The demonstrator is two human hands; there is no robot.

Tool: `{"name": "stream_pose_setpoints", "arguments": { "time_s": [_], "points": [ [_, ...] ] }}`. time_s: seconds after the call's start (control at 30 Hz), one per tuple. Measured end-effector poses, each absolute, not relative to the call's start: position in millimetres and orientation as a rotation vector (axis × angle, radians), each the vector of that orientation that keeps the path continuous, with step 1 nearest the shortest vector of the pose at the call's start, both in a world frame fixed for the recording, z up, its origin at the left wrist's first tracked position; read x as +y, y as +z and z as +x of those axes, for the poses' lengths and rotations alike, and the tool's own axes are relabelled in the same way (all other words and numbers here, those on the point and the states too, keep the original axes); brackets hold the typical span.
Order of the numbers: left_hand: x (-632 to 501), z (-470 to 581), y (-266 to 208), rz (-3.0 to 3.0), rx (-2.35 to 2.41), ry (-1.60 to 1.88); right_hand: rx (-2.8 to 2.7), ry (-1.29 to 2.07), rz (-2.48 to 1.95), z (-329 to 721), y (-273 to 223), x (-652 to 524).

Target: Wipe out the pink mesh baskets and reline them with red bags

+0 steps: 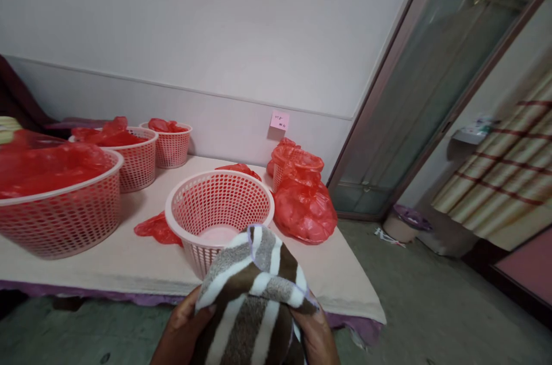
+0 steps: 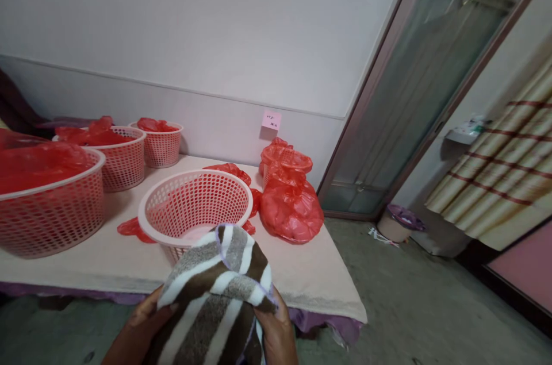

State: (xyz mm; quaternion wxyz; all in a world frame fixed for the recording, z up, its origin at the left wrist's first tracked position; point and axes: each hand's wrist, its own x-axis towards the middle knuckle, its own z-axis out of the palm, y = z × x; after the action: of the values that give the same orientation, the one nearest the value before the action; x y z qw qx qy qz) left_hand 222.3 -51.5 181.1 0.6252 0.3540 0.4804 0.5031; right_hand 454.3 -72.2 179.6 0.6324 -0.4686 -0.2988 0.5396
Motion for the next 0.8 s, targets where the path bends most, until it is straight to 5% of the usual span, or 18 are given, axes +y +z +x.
{"name": "stream_pose_setpoints", "arguments": {
  "time_s": [0.53,0.8],
  "points": [
    [-76,220,174,0.566,0.727,0.826,-0.702,1.444,-0.858,437,196,-89],
    [-68,231,170,0.406,1.132,0.992,-0.904,1.166,-0.948,445,167,-73]
  ]
}}
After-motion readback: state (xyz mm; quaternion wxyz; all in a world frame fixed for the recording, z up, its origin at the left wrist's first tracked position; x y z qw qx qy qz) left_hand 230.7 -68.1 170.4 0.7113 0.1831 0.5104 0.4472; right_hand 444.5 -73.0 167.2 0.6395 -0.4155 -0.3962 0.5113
